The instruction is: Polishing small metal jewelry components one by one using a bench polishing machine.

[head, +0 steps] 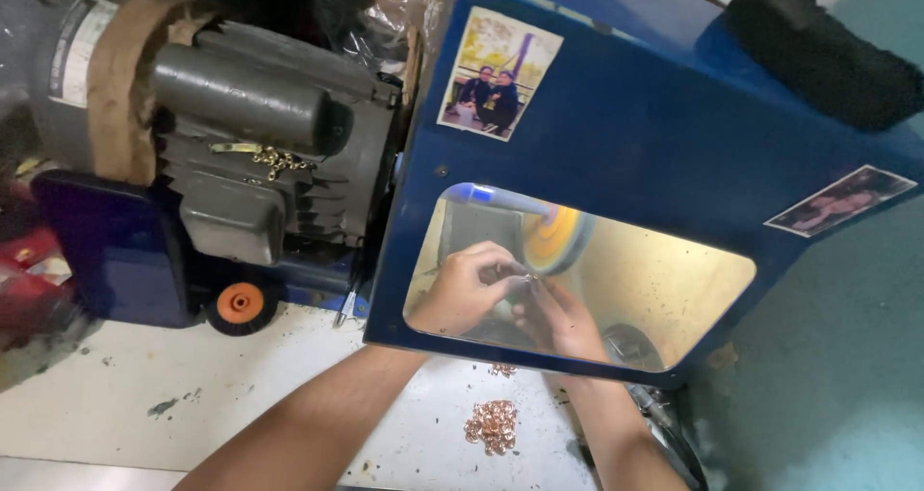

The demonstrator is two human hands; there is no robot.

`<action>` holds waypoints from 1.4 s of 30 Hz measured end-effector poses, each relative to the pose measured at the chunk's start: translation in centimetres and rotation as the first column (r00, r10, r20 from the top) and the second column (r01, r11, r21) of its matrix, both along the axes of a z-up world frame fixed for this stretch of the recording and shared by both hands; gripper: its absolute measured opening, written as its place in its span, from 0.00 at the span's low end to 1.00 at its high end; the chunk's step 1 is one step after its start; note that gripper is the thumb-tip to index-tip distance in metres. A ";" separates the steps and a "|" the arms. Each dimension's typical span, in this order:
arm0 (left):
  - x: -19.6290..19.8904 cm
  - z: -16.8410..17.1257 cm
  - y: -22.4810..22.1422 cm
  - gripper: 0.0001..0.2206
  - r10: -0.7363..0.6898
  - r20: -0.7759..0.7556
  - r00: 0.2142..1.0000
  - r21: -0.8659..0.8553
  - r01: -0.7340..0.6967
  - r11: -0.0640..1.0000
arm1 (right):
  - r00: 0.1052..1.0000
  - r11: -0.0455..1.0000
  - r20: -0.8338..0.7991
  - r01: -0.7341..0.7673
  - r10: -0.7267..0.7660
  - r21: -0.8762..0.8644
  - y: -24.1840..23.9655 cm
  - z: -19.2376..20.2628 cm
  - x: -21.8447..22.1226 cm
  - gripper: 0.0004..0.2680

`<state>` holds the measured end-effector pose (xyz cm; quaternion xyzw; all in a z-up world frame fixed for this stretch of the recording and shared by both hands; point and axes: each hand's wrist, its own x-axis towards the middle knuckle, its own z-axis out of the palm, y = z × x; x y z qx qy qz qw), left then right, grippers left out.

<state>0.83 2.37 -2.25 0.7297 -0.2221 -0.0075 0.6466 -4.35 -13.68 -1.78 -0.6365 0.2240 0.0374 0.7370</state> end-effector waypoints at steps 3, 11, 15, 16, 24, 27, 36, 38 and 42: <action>-0.1 -0.2 0.0 0.04 0.036 0.035 0.999 -0.055 -0.035 0.998 | 1.000 0.999 0.003 0.007 -0.007 0.048 -0.5 -0.9 0.6 0.12; 0.6 -0.9 -0.8 0.05 0.079 0.106 0.991 -0.127 -0.065 0.990 | 0.992 0.981 0.102 0.048 -0.068 0.189 5.0 5.2 -0.4 0.03; 0.7 -0.7 -0.7 0.04 0.051 0.141 0.989 -0.136 -0.032 0.990 | 0.978 0.984 0.206 -0.004 -0.034 0.179 4.3 4.2 -0.5 0.03; 0.7 -0.5 -0.4 0.04 0.047 0.141 0.989 -0.136 -0.028 0.990 | 0.978 0.984 0.206 0.000 -0.038 0.178 1.9 1.6 0.0 0.03; 0.5 -0.1 -0.4 0.05 -0.084 0.138 0.987 -0.025 0.089 0.996 | 0.997 0.997 0.080 -0.006 0.012 -0.074 -1.5 -1.0 0.1 0.14; 0.6 -1.0 -1.3 0.06 -0.065 0.109 0.992 0.002 0.066 0.998 | 0.998 0.998 0.066 0.006 -0.010 0.064 -1.1 -1.3 0.4 0.14; 1.0 -1.6 -1.9 0.06 -0.040 0.091 0.995 -0.055 0.045 0.997 | 0.985 0.988 0.145 0.070 -0.089 0.136 0.1 -0.3 0.6 0.07; 0.9 -1.0 -1.7 0.06 -0.040 0.106 0.994 -0.065 0.047 0.997 | 0.980 0.985 0.168 0.081 -0.106 0.153 0.5 -0.3 0.5 0.07; 0.5 -0.9 -1.4 0.06 -0.042 0.112 0.993 -0.098 0.053 0.994 | 0.960 0.973 0.236 0.105 -0.154 0.206 1.7 0.4 0.1 0.06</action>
